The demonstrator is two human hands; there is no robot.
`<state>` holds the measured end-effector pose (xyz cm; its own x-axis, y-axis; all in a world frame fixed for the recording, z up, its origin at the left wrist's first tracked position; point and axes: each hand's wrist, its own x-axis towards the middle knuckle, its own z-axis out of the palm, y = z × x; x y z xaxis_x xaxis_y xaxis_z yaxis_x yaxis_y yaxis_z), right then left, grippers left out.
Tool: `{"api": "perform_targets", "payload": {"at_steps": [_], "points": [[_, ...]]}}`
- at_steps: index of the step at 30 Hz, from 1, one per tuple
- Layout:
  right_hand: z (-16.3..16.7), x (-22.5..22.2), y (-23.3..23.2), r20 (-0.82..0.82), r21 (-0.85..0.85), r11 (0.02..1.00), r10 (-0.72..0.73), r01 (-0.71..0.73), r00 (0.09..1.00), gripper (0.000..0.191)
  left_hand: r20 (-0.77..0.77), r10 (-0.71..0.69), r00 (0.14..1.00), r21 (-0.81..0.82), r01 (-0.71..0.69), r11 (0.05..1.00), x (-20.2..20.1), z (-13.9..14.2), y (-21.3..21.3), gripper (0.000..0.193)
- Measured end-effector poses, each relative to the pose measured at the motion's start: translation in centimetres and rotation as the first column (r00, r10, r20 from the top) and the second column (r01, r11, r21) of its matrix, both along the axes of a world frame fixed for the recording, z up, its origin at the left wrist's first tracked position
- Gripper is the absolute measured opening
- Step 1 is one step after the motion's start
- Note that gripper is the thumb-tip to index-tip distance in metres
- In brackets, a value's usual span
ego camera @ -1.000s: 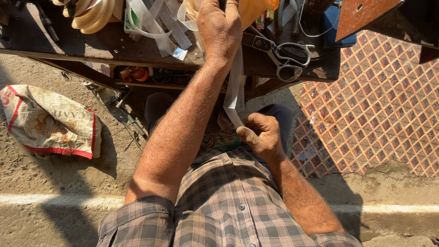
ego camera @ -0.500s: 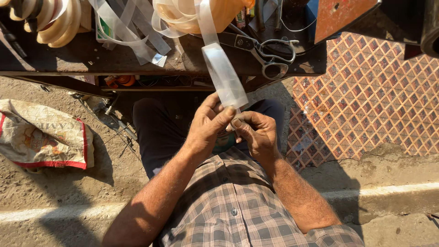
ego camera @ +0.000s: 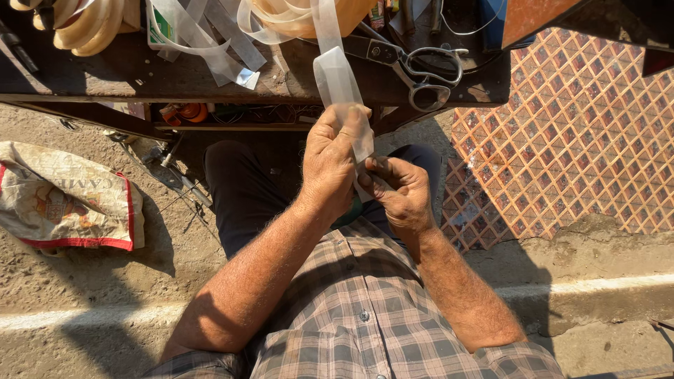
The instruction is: The person sits on the ground at a low workbench and handles white plastic ribbon. They cut ribbon pieces with scissors, fold and knot the strips, and attach the tied ribbon around an orange plastic bag bundle on the bench, repeating the cutting and tying cycle.
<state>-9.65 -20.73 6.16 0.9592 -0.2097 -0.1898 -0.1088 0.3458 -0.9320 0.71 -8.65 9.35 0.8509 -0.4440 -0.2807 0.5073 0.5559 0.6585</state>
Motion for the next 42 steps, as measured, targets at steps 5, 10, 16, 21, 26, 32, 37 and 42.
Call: {"api": "perform_targets", "payload": {"at_steps": [5, 10, 16, 21, 26, 32, 37, 42], "points": [[0.0, 0.8, 0.5, -0.056, 0.106, 0.99, -0.092, 0.097, 0.994, 0.011, -0.084, -0.055, 0.995, -0.061, 0.05, 0.997, 0.2, 0.1, 0.4, 0.041], [0.5, 1.0, 1.1, -0.006, 0.081, 0.986, -0.147, 0.147, 0.989, 0.018, -0.08, -0.081, 0.993, -0.21, 0.063, 0.976, 0.1, -0.4, 0.6, 0.04], [0.3, 1.0, 1.2, 0.026, 0.076, 0.982, -0.178, 0.176, 0.984, 0.02, -0.072, -0.066, 0.995, -0.209, 0.049, 0.977, -0.1, -1.6, 0.4, 0.041], [-0.2, 0.8, 1.1, 0.038, 0.05, 0.974, -0.221, 0.22, 0.974, 0.021, -0.038, -0.069, 0.997, -0.203, 0.06, 0.977, -0.7, -1.8, 0.4, 0.05], [-0.4, 0.7, 1.2, 0.103, 0.08, 0.979, -0.193, 0.185, 0.976, 0.019, -0.002, -0.049, 0.999, -0.172, 0.048, 0.984, -0.6, -1.6, 0.3, 0.056], [-0.2, 0.9, 1.2, 0.109, 0.052, 0.983, -0.179, 0.175, 0.978, 0.016, -0.003, -0.038, 0.999, -0.126, 0.037, 0.991, -0.5, -1.5, 0.2, 0.055], [-0.1, 1.0, 1.3, 0.102, 0.045, 0.984, -0.175, 0.171, 0.979, 0.016, -0.007, -0.031, 0.999, -0.121, 0.03, 0.992, -0.5, -1.5, 0.1, 0.055], [-0.5, 0.7, 1.3, 0.092, 0.018, 0.985, -0.171, 0.17, 0.981, 0.017, -0.002, -0.028, 1.0, -0.116, 0.028, 0.993, -0.8, -2.0, 0.2, 0.053]]}}
